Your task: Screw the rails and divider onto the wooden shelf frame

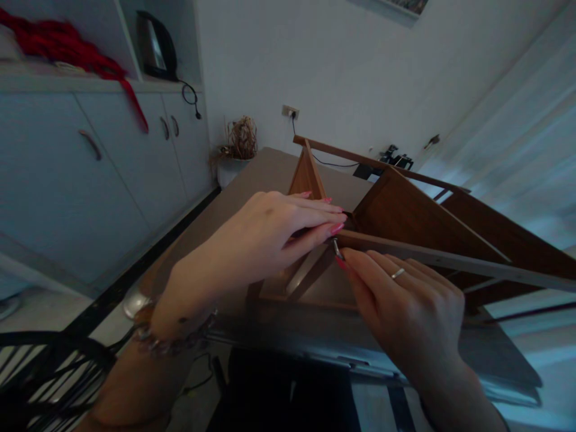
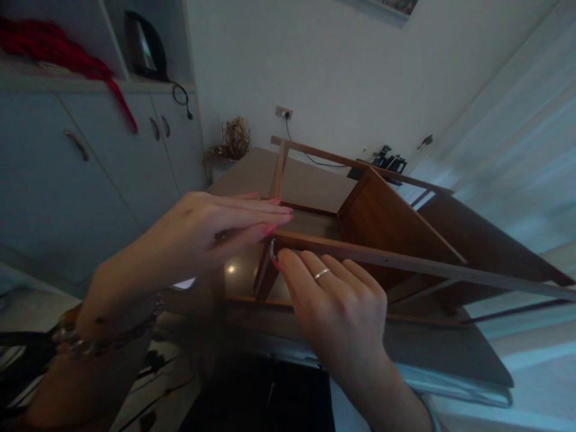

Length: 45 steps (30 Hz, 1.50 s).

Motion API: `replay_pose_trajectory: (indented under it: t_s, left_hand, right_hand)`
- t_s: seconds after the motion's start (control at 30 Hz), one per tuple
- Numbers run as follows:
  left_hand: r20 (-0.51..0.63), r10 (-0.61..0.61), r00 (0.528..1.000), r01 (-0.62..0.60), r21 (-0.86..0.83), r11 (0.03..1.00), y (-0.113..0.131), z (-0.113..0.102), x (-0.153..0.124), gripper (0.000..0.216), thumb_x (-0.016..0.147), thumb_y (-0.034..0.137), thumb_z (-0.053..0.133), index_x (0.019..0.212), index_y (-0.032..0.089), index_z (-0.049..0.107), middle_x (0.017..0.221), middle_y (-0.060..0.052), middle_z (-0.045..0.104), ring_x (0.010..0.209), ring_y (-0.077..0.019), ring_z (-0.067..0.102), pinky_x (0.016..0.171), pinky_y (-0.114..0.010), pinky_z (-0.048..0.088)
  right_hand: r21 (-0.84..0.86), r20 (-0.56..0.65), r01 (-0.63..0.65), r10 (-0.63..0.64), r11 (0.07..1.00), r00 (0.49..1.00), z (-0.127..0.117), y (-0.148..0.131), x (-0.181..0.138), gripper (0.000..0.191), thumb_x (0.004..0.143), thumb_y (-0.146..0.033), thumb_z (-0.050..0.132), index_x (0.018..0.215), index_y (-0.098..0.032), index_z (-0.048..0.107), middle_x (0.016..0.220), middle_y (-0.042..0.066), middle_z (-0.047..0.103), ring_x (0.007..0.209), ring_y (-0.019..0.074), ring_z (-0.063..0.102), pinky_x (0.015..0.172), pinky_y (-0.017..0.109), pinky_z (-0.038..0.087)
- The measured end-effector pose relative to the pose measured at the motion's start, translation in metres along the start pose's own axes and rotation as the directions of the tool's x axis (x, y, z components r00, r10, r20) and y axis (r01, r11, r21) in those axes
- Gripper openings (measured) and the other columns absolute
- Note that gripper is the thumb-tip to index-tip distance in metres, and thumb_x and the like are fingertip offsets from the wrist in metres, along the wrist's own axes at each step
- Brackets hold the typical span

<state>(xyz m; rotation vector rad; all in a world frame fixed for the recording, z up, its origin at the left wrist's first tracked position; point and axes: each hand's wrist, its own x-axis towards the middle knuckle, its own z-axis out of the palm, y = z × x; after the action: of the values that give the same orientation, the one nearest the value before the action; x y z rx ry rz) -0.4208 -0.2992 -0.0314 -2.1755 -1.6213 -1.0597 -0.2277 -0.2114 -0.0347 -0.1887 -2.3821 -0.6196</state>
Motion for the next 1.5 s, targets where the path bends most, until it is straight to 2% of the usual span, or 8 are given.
replay_pose_trajectory:
  t_s: [0.23,0.43,0.53,0.63,0.73,0.8,1.0,1.5]
  left_hand:
    - [-0.021,-0.006,1.0,0.006,0.007,1.0,0.001,0.001,0.0,0.03,0.097,0.031,0.046,0.119,0.026,0.066,0.126,0.003,0.064,0.12,-0.014,0.059,0.112,-0.032,0.042]
    - [-0.017,-0.008,1.0,0.008,0.01,1.0,0.001,0.001,0.0,0.03,0.097,0.031,0.047,0.118,0.025,0.066,0.125,0.002,0.065,0.118,-0.0146,0.06,0.109,-0.033,0.044]
    - [-0.018,-0.009,1.0,0.01,0.006,1.0,0.001,0.001,0.0,0.029,0.096,0.03,0.047,0.117,0.024,0.066,0.124,0.001,0.066,0.117,-0.0153,0.061,0.107,-0.032,0.046]
    - [-0.02,-0.007,1.0,0.007,-0.002,1.0,0.001,0.0,0.0,0.03,0.097,0.031,0.046,0.117,0.024,0.067,0.124,0.0,0.066,0.117,-0.0155,0.061,0.106,-0.032,0.047]
    - [0.015,-0.017,1.0,0.017,-0.026,1.0,0.003,-0.003,-0.001,0.033,0.097,0.036,0.045,0.119,0.024,0.065,0.126,0.0,0.065,0.12,-0.017,0.059,0.107,-0.034,0.046]
    - [0.049,-0.02,0.999,0.022,-0.038,0.999,0.004,-0.006,-0.001,0.037,0.095,0.042,0.047,0.123,0.025,0.063,0.128,-0.001,0.063,0.123,-0.019,0.057,0.107,-0.035,0.045]
    - [0.099,0.024,0.995,-0.024,0.003,1.0,0.003,-0.013,-0.005,0.072,0.073,0.063,0.066,0.133,0.023,0.055,0.138,-0.007,0.055,0.129,-0.0263,0.051,0.109,-0.038,0.042]
    - [0.164,0.037,0.986,-0.046,0.05,0.998,-0.002,-0.012,-0.003,0.063,0.076,0.025,0.065,0.137,0.025,0.049,0.138,-0.003,0.056,0.131,-0.0213,0.049,0.111,-0.035,0.041]
  right_hand:
    - [0.007,-0.035,-0.065,0.065,0.998,0.997,0.007,-0.008,-0.004,0.017,0.095,-0.027,0.054,0.084,-0.021,0.066,0.054,-0.004,0.06,0.046,0.0112,0.046,0.055,0.03,0.029]
    - [0.282,0.005,-0.27,0.28,0.921,0.96,0.019,-0.024,-0.005,0.024,0.096,-0.027,0.05,0.077,-0.02,0.063,0.051,-0.004,0.055,0.042,0.0091,0.046,0.049,0.026,0.029]
    - [0.553,0.142,-0.41,0.403,0.725,0.904,0.022,-0.035,-0.002,0.029,0.097,-0.026,0.047,0.072,-0.019,0.059,0.053,-0.005,0.055,0.042,0.0064,0.046,0.044,0.021,0.03]
    - [0.792,0.293,-0.49,0.479,0.363,0.828,0.027,-0.046,0.001,0.024,0.098,-0.03,0.046,0.079,-0.02,0.057,0.055,-0.006,0.053,0.043,0.0062,0.049,0.041,0.017,0.034]
    - [0.879,0.397,-0.477,0.531,0.016,0.749,0.032,-0.057,0.002,0.017,0.097,-0.036,0.046,0.092,-0.022,0.055,0.054,-0.009,0.051,0.034,0.0062,0.045,0.032,0.016,0.033]
    - [0.885,0.414,-0.46,0.567,-0.07,0.712,0.034,-0.062,0.004,0.018,0.095,-0.039,0.049,0.094,-0.021,0.054,0.058,-0.007,0.056,0.033,0.0069,0.046,0.031,0.017,0.036]
    - [0.871,0.355,-0.489,0.637,0.041,0.684,0.029,-0.058,0.008,0.03,0.092,-0.039,0.054,0.075,-0.017,0.066,0.061,0.0,0.061,0.055,0.0116,0.058,0.046,0.019,0.044]
    - [0.81,0.281,-0.499,0.544,0.308,0.791,0.019,-0.042,0.009,0.029,0.093,-0.032,0.055,0.073,-0.019,0.071,0.051,-0.005,0.049,0.047,0.0082,0.044,0.046,0.021,0.034]
